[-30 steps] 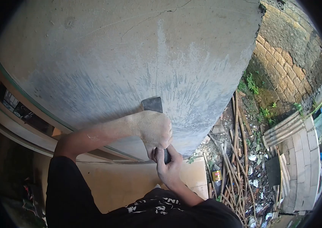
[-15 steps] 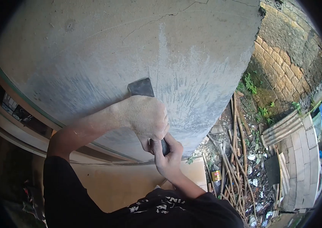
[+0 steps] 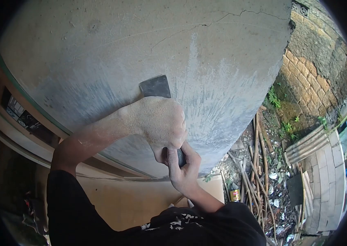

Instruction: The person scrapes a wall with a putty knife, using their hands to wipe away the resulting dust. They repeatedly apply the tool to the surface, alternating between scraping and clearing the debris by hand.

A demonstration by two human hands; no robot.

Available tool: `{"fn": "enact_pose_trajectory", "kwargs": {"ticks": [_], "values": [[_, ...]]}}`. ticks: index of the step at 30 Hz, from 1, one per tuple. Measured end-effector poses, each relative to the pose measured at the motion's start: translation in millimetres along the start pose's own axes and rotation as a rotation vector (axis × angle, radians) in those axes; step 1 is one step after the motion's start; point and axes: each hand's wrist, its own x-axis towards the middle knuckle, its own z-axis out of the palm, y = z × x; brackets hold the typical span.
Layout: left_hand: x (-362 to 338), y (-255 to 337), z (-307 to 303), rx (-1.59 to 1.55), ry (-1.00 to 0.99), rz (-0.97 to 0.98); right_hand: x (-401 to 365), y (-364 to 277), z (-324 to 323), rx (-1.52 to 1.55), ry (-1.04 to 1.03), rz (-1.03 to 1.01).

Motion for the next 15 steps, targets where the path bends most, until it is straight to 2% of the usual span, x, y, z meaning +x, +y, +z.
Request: {"fn": "enact_pose_trajectory", "kwargs": {"ticks": [1,3,7,8,11,13,15], "values": [[-1,1,-1,0.009,0.011,-0.004,0,3,1,-0.012,0.011,-0.078],[6,14,17,-0.008,0.030,0.003,-15,5,-1,-0.011,0.012,-0.058],[7,13,24,-0.022,0.039,0.045,-24,16,1,-0.009,0.036,0.091],[7,8,21,0.003,-0.069,0.014,-16,16,3,0.016,0.031,0.095],[3,1,6,-0.006,-0.157,0.009,-13,12,4,0.104,0.023,0.202],[1,8,3,0.015,-0.133,-0.013,-17,4,4,0.064,0.002,0.111],[3,14,5,0.040,-0.018,-0.044,-24,-4,3,0.129,-0.005,0.164]]}}
